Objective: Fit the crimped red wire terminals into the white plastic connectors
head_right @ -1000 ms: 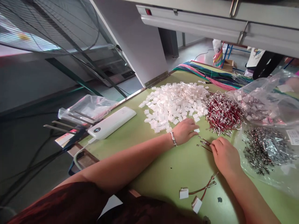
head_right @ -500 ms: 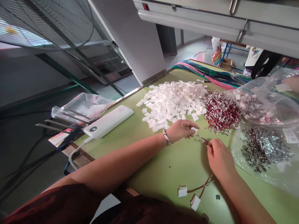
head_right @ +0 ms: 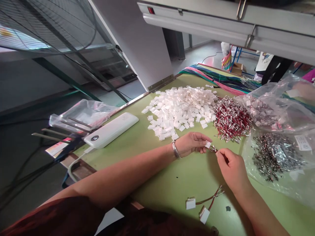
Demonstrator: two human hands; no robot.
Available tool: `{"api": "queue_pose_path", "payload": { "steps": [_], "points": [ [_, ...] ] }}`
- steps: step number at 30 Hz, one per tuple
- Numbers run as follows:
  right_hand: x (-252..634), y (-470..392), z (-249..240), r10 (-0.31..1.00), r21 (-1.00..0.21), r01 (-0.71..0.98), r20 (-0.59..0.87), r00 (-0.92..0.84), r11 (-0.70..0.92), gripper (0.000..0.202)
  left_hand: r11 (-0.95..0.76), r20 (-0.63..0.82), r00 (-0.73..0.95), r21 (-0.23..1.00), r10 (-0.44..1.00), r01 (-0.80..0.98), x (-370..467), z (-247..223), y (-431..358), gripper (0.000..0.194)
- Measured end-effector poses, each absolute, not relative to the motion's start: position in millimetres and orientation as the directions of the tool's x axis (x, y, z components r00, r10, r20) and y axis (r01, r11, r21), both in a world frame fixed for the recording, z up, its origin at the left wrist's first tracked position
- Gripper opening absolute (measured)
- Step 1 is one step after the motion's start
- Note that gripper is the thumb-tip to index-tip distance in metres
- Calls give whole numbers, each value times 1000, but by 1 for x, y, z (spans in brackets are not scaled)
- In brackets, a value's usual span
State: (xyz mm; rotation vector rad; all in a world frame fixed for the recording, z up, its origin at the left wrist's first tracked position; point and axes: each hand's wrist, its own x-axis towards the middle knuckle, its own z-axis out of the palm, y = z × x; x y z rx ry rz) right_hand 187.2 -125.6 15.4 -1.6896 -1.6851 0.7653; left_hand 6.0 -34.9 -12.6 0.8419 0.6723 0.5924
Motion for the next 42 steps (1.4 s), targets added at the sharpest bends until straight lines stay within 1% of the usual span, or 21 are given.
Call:
{"api": "queue_pose_path", "payload": {
  "steps": [4, 7, 9, 10, 11, 13, 15, 18, 21, 23, 25, 29, 32, 34, 36, 37, 38, 40, 41, 42],
  "points": [
    [184, -126, 18, 991, -884, 458, -130, -40, -97, 31, 515, -256, 670, 829, 697, -218, 5, -12, -35, 28],
    [183, -126, 18, 960, -937, 246, -273, -69, -248, 35, 493, -216, 715, 846, 665, -204, 4, -12, -34, 29],
    [184, -125, 18, 912, -922, 96, -385, -139, -375, 37, 473, -191, 741, 860, 643, -189, 3, -11, -34, 29],
    [184, -125, 19, 893, -908, 40, -418, -164, -418, 38, 462, -181, 750, 868, 637, -183, 3, -11, -34, 30],
    [184, -125, 19, 883, -897, 2, -435, -176, -441, 38, 448, -172, 753, 876, 635, -178, 3, -10, -34, 31],
    [184, -125, 19, 882, -894, -20, -438, -173, -448, 38, 410, -157, 756, 898, 635, -158, 2, -9, -34, 31],
    [184, -125, 19, 885, -898, -2, -434, -168, -441, 38, 376, -150, 752, 916, 641, -138, 2, -6, -35, 29],
    [184, -125, 17, 880, -895, 25, -443, -171, -446, 38, 382, -168, 747, 916, 644, -123, 3, -3, -37, 26],
    [184, -124, 15, 866, -885, 44, -464, -185, -464, 42, 363, -182, 774, 929, 607, -66, 5, -4, -40, 27],
    [182, -124, 13, 868, -885, 89, -466, -173, -458, 42, 333, -179, 788, 942, 589, -35, 6, -6, -41, 30],
    [180, -125, 10, 899, -902, 175, -419, -128, -395, 40, 330, -179, 787, 943, 591, -33, 8, -9, -42, 33],
    [177, -127, 5, 968, -901, 381, -245, -51, -208, 35, 357, -208, 767, 933, 607, -30, 13, -14, -45, 34],
    [175, -128, 3, 990, -864, 491, -139, -30, -106, 35, 331, -240, 742, 943, 626, 26, 17, -16, -49, 30],
    [175, -127, 1, 993, -846, 527, -114, -20, -87, 35, 291, -242, 709, 955, 662, 54, 20, -16, -52, 22],
    [176, -126, -1, 993, -842, 530, -118, 9, -105, 35, 207, -203, 663, 976, 721, 74, 22, -15, -57, 11],
    [177, -125, -3, 993, -839, 532, -116, 29, -113, 35, 118, -158, 639, 987, 752, 104, 23, -13, -59, 7],
    [177, -125, -4, 993, -831, 545, -106, 46, -114, 35, -3, -92, 618, 989, 781, 150, 22, -11, -61, 8],
    [177, -124, -7, 996, -800, 593, -61, 64, -87, 34, -266, 66, 593, 929, 802, 258, 22, -6, -65, 14],
    [177, -125, -8, 997, -781, 621, -32, 65, -66, 32, -360, 126, 591, 885, 797, 296, 21, -4, -66, 16],
    [177, -125, -8, 998, -765, 642, -5, 63, -44, 31, -403, 154, 591, 858, 792, 317, 20, -3, -66, 17]
  ]
}}
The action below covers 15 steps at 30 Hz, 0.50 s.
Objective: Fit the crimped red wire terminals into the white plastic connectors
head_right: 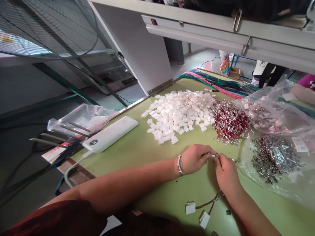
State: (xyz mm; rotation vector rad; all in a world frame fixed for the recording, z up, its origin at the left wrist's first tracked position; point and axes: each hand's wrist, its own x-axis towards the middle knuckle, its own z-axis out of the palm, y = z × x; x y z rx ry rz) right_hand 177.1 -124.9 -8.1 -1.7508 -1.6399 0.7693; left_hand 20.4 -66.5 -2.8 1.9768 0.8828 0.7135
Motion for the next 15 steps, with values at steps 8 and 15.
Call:
{"api": "queue_pose_path", "payload": {
  "steps": [8, 15],
  "points": [
    [183, -127, 7, 996, -814, 577, -92, -19, -64, 33, 262, -212, 656, 965, 724, 22, 18, -7, -54, 10],
    [185, -127, 3, 996, -794, 607, -38, -75, 15, 31, 344, -280, 677, 938, 680, 43, 20, -14, -58, 21]
  ]
}}
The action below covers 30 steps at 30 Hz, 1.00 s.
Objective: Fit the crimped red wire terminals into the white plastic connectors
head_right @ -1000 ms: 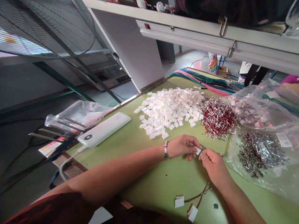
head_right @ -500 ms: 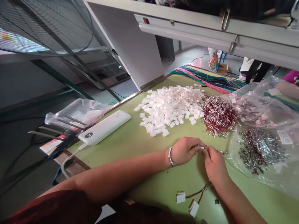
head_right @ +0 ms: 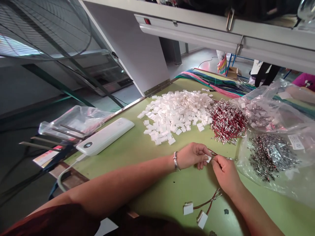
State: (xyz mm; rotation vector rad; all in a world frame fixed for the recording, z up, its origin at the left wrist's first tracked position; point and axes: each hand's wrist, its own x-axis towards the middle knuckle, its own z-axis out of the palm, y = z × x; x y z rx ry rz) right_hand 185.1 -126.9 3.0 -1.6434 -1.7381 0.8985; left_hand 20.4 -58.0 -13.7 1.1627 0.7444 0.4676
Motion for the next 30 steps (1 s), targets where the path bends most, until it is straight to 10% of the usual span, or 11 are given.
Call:
{"api": "queue_pose_path", "payload": {
  "steps": [13, 18, 22, 26, 30],
  "points": [
    [190, -127, -5, 993, -781, 615, 65, -96, 111, 30, 373, -220, 605, 917, 765, -139, 24, -12, -63, 34],
    [191, -127, -1, 988, -745, 657, 13, -153, 111, 29, 37, -175, 689, 977, 704, 211, 15, -11, -48, 25],
    [186, -131, 5, 955, -685, 700, -16, -295, 204, 29, -535, 234, 512, 609, 826, 586, 4, -9, -12, 24],
    [187, -125, 2, 952, -567, 770, 94, -290, 291, 23, -544, 267, 480, 286, 836, 789, 5, -19, 13, 30],
    [197, -109, -11, 952, -213, 948, 245, -182, 236, 18, -560, 224, 514, 271, 828, 783, 4, -27, 13, 21]
  ]
}}
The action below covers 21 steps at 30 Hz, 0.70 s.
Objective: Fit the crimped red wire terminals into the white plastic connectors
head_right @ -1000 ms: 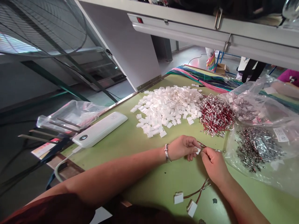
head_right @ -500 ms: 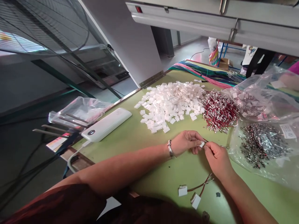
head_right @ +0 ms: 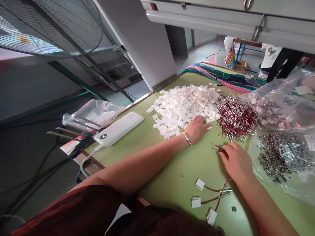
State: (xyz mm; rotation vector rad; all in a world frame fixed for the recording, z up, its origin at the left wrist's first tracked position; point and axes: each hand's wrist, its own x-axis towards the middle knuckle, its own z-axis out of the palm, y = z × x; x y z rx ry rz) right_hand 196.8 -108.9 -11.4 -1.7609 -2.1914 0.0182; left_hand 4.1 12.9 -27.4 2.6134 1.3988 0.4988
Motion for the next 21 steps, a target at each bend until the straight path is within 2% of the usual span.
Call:
{"api": "queue_pose_path", "payload": {
  "steps": [2, 5, 7, 10, 12, 14, 16, 18, 19, 21],
  "points": [
    [200, -105, -19, 934, -117, 951, 257, -248, 285, 19, -565, 227, 518, 362, 825, 742, -2, -27, 10, 22],
    [201, -105, -23, 902, -167, 916, 311, -301, 364, 22, -560, 249, 505, 462, 827, 688, -11, -23, 8, 37],
    [200, -106, -21, 894, -264, 886, 349, -281, 381, 22, -548, 265, 481, 461, 835, 698, -13, -21, 7, 41],
    [198, -109, -11, 903, -462, 807, 386, -191, 368, 19, -552, 245, 495, 409, 833, 726, -7, -19, 7, 25],
    [196, -112, -3, 944, -607, 746, 318, -89, 275, 18, -571, 208, 534, 387, 819, 724, -1, -19, 6, 18],
    [193, -115, 3, 985, -714, 687, 172, -15, 135, 18, -575, 174, 558, 409, 812, 709, 3, -19, 4, 15],
    [190, -117, 7, 999, -770, 637, 44, -8, 39, 20, -535, 163, 533, 498, 830, 682, 4, -19, 0, 14],
    [187, -119, 8, 999, -795, 607, -2, -34, 19, 21, -424, 149, 448, 666, 882, 614, 3, -17, -5, 18],
    [187, -119, 8, 999, -796, 605, 0, -39, 24, 22, -340, 111, 407, 764, 907, 549, 2, -16, -9, 21],
    [186, -119, 6, 999, -780, 624, 40, -35, 53, 23, -106, -55, 389, 918, 919, 381, 3, -13, -16, 26]
  ]
}}
